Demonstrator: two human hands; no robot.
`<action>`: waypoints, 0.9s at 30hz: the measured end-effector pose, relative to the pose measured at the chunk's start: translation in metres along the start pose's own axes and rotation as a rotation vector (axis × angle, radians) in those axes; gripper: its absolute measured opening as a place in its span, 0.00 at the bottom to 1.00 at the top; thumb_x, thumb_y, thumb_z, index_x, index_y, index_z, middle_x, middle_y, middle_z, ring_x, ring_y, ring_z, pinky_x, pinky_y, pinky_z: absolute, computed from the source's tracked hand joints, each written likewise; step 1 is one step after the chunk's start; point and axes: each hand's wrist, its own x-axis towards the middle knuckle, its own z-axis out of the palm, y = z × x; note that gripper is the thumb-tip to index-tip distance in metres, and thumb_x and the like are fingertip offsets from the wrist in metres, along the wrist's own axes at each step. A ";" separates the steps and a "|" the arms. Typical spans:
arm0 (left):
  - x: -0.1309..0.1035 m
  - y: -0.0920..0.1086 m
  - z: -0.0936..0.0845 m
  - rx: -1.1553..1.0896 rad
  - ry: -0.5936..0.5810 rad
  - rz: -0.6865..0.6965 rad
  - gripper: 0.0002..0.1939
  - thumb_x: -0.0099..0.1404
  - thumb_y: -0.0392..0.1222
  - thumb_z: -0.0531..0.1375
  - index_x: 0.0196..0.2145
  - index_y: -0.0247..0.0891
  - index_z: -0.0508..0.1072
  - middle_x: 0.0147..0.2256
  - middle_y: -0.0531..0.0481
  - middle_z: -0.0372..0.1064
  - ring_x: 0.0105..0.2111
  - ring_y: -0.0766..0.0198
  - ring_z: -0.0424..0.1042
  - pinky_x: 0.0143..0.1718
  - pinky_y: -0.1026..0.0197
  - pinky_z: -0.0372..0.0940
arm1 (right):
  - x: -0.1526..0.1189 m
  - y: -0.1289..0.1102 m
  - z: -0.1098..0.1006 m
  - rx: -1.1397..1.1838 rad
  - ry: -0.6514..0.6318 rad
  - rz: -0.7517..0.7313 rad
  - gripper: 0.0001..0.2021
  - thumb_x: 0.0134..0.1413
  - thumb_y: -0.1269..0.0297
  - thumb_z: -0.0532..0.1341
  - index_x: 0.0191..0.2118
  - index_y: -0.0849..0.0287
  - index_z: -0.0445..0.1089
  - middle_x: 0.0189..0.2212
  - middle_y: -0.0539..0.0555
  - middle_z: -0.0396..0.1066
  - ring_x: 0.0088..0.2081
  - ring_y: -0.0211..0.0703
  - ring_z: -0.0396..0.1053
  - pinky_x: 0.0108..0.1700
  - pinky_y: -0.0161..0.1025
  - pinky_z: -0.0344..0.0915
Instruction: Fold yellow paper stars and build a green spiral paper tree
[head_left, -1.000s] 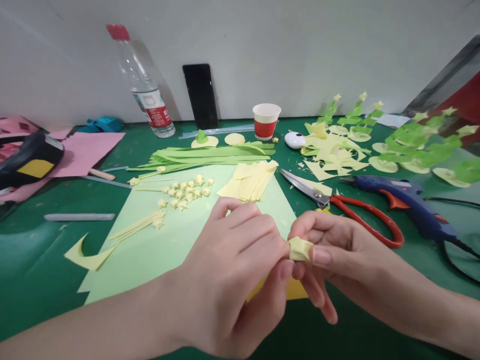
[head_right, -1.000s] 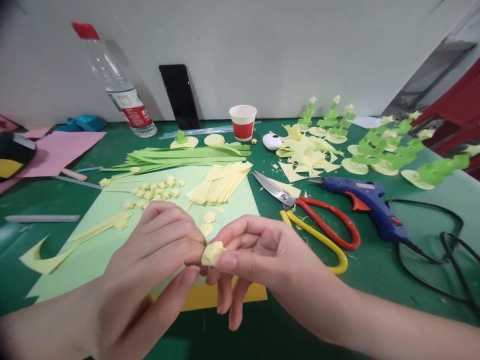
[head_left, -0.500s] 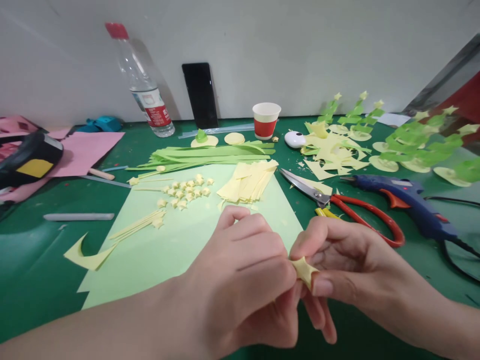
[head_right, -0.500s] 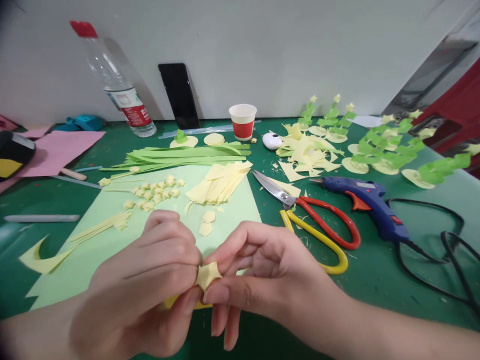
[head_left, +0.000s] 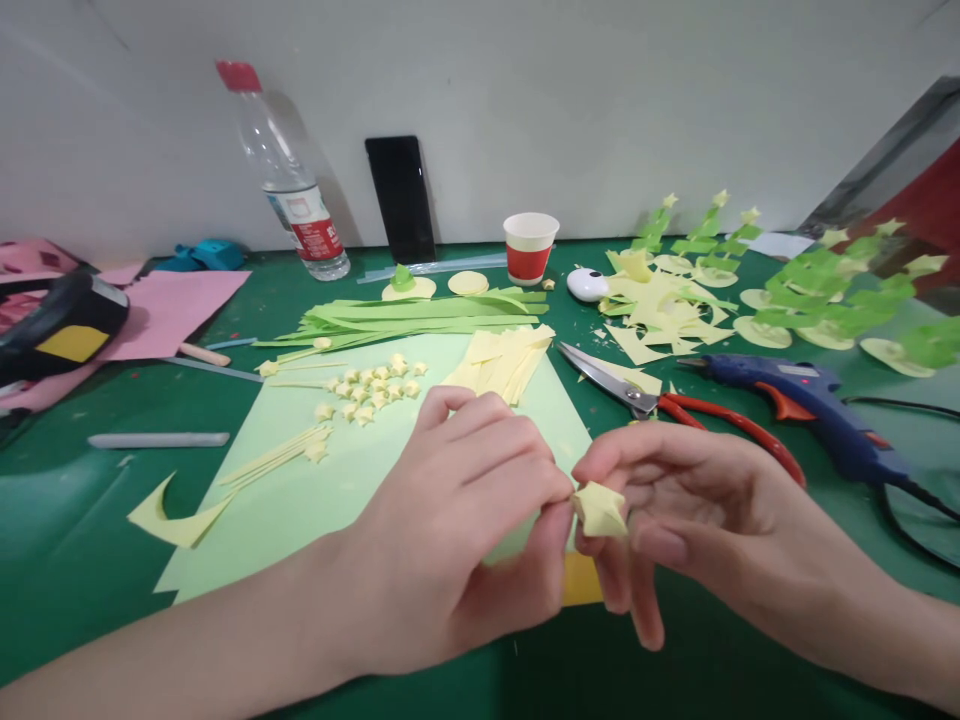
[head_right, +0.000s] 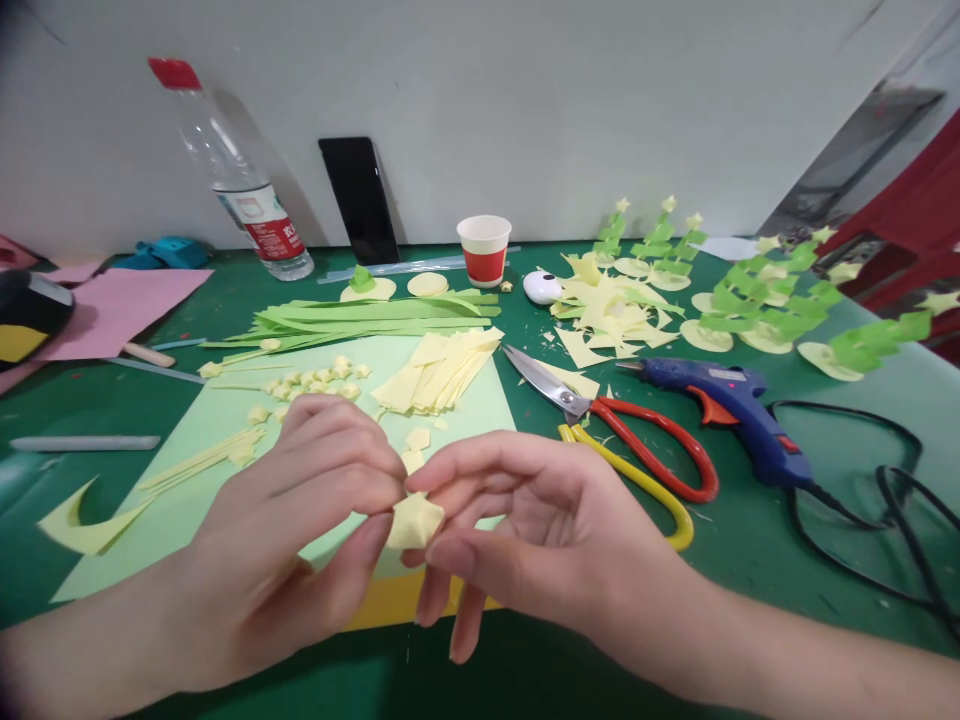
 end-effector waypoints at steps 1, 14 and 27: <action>0.000 0.000 0.000 -0.005 0.001 -0.009 0.10 0.60 0.28 0.49 0.23 0.35 0.62 0.22 0.55 0.62 0.24 0.68 0.59 0.30 0.60 0.53 | 0.000 0.000 0.000 -0.016 0.016 0.003 0.06 0.50 0.67 0.62 0.36 0.59 0.70 0.25 0.49 0.70 0.26 0.31 0.71 0.27 0.24 0.70; -0.007 -0.003 0.000 0.225 0.060 0.195 0.11 0.67 0.33 0.47 0.26 0.36 0.62 0.24 0.55 0.62 0.26 0.66 0.58 0.34 0.57 0.49 | -0.002 -0.007 0.004 -0.481 0.160 -0.188 0.08 0.43 0.74 0.64 0.30 0.55 0.68 0.23 0.48 0.69 0.21 0.34 0.70 0.24 0.26 0.70; -0.009 -0.008 0.002 0.081 0.041 0.281 0.13 0.67 0.29 0.46 0.27 0.34 0.65 0.25 0.55 0.66 0.29 0.69 0.60 0.36 0.60 0.53 | -0.003 -0.003 -0.001 -0.780 0.064 -0.412 0.07 0.48 0.75 0.61 0.33 0.55 0.69 0.28 0.49 0.71 0.26 0.32 0.69 0.28 0.26 0.70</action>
